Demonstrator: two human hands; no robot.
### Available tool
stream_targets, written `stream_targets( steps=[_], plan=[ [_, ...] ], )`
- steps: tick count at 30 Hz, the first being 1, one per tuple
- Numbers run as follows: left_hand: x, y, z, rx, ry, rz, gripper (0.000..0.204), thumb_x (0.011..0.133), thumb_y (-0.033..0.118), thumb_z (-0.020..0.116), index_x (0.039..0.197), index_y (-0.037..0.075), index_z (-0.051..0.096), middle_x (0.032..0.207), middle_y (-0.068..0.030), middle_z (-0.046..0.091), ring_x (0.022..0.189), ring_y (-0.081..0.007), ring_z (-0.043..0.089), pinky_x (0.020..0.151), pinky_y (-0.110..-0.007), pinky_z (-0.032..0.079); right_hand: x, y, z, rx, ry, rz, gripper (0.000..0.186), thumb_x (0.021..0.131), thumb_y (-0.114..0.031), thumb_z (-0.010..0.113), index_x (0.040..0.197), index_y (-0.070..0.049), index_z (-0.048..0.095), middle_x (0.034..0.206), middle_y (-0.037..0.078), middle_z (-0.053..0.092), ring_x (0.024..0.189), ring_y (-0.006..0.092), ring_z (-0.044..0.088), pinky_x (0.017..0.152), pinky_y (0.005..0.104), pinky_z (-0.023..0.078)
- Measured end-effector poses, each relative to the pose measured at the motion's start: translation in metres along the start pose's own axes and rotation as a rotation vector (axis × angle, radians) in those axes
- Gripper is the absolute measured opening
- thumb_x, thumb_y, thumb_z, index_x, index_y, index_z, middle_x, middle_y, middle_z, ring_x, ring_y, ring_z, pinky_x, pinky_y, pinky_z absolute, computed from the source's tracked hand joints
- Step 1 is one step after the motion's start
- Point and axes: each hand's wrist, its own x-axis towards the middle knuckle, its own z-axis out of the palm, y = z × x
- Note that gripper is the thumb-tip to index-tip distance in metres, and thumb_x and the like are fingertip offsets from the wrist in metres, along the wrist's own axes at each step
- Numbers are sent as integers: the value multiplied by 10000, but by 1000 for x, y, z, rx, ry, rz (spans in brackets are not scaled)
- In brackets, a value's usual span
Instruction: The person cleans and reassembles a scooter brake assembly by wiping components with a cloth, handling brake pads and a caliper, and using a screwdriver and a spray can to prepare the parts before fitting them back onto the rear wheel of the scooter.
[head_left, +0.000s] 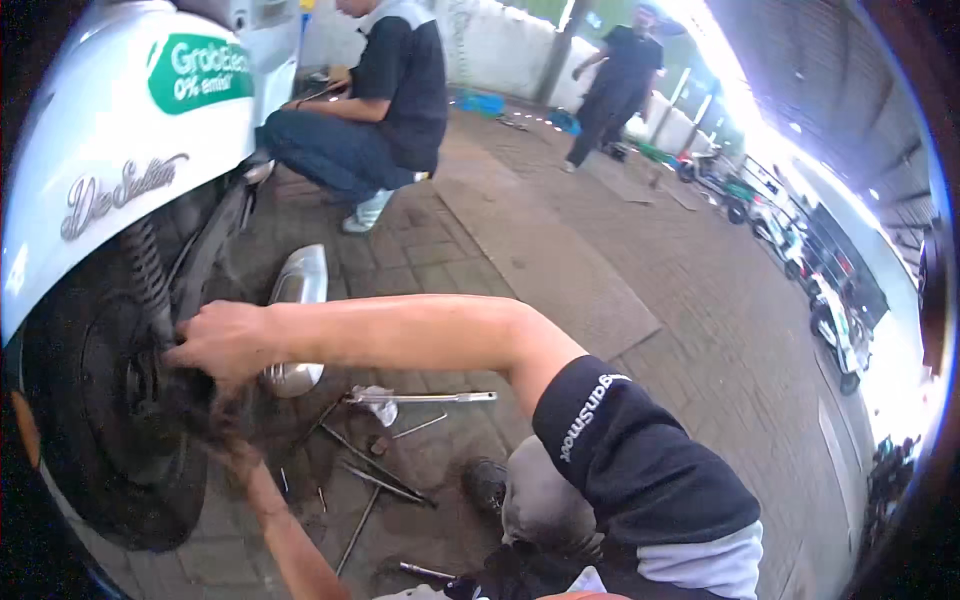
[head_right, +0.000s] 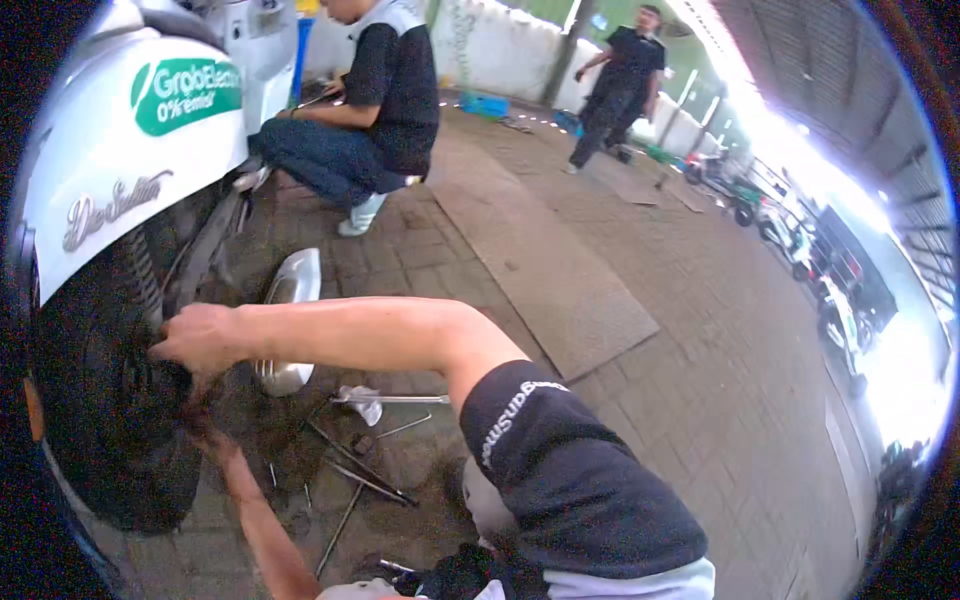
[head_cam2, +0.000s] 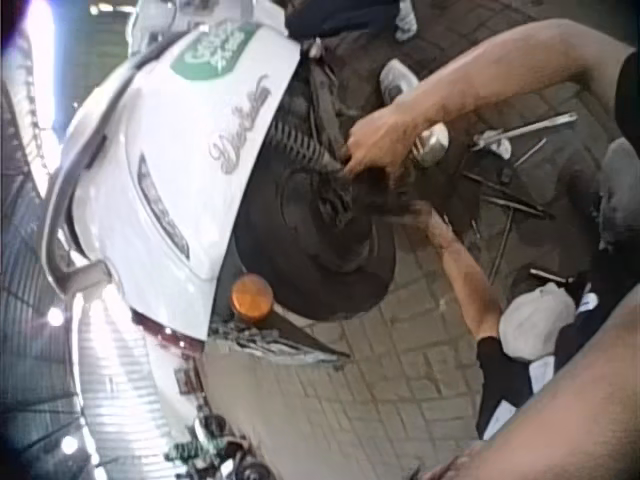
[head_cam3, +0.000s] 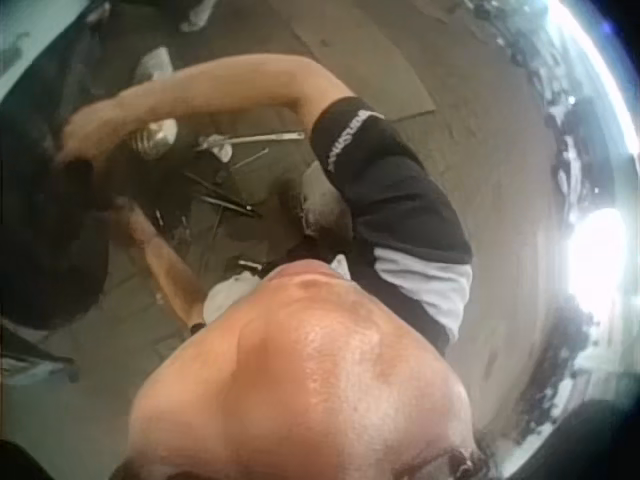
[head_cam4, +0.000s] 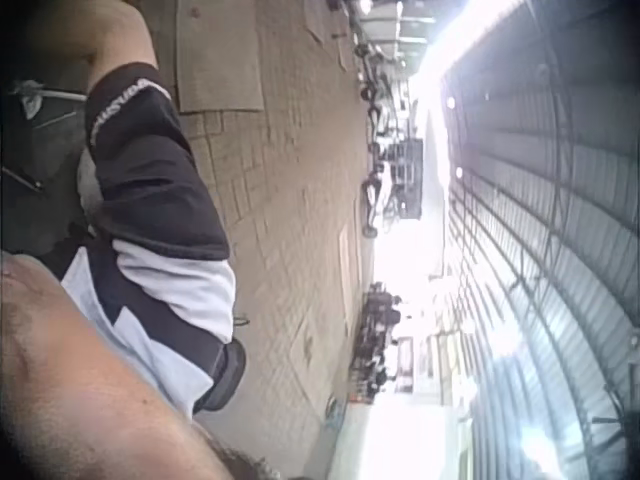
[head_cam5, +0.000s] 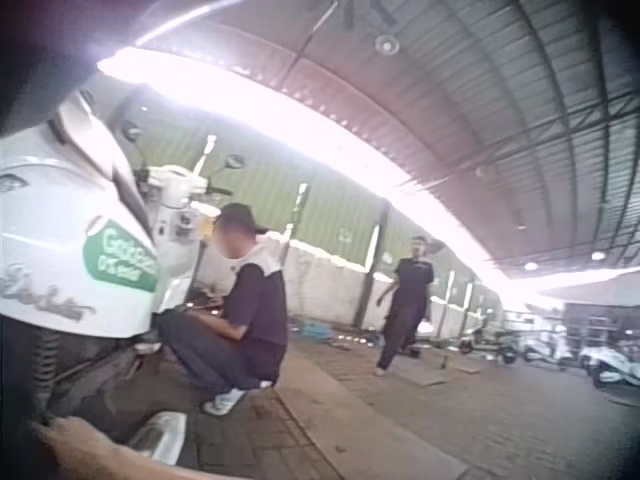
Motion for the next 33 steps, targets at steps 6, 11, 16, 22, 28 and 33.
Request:
stream_targets(
  steps=[6, 11, 16, 22, 28, 33],
  plan=[
    [29, -19, -13, 863, -56, 990, 1124, 563, 560, 719, 1315, -39, 138, 1335, -204, 242, 1219, -298, 288, 996, -430, 246, 15, -20, -27, 69, -35, 139, 560, 530, -363, 732, 950, -32, 564, 732, 176, 598, 771, 355, 580, 700, 415, 461],
    [44, 14, 7, 899, 33, 1271, 1040, 592, 269, 790, 1352, 82, 106, 1333, -195, 258, 1189, -338, 328, 972, -468, 307, 37, -22, -29, 90, -58, 210, 557, 544, -354, 720, 960, -18, 561, 807, 191, 587, 814, 358, 571, 738, 411, 459],
    [61, -1, -7, 622, -124, 1245, 1010, 639, 317, 752, 1349, 45, 87, 1348, -209, 222, 1201, -330, 313, 994, -472, 263, 41, -21, -35, 111, 42, 90, 514, 578, -357, 698, 940, -20, 559, 850, 187, 552, 840, 357, 554, 729, 410, 458],
    [51, 5, 21, 668, -26, 1204, 967, 683, 344, 708, 1348, 34, 79, 1350, -221, 204, 1214, -326, 293, 1001, -449, 251, 39, -16, -37, 63, 15, 43, 463, 583, -366, 682, 882, -25, 593, 871, 182, 578, 846, 344, 565, 734, 417, 465],
    [41, 14, 33, 711, -32, 1085, 995, 642, 376, 720, 1337, 24, 102, 1336, -201, 210, 1214, -301, 275, 999, -440, 245, 37, -13, -35, 89, 36, 56, 484, 573, -362, 681, 889, -7, 586, 884, 185, 566, 849, 335, 563, 742, 404, 465],
    [39, 27, 36, 732, -48, 1016, 1007, 618, 395, 729, 1332, 25, 125, 1330, -191, 217, 1213, -286, 264, 1000, -432, 234, 37, -14, -35, 114, 91, 9, 495, 579, -269, 668, 994, -19, 567, 860, 180, 555, 782, 342, 567, 697, 400, 468]
  ],
)
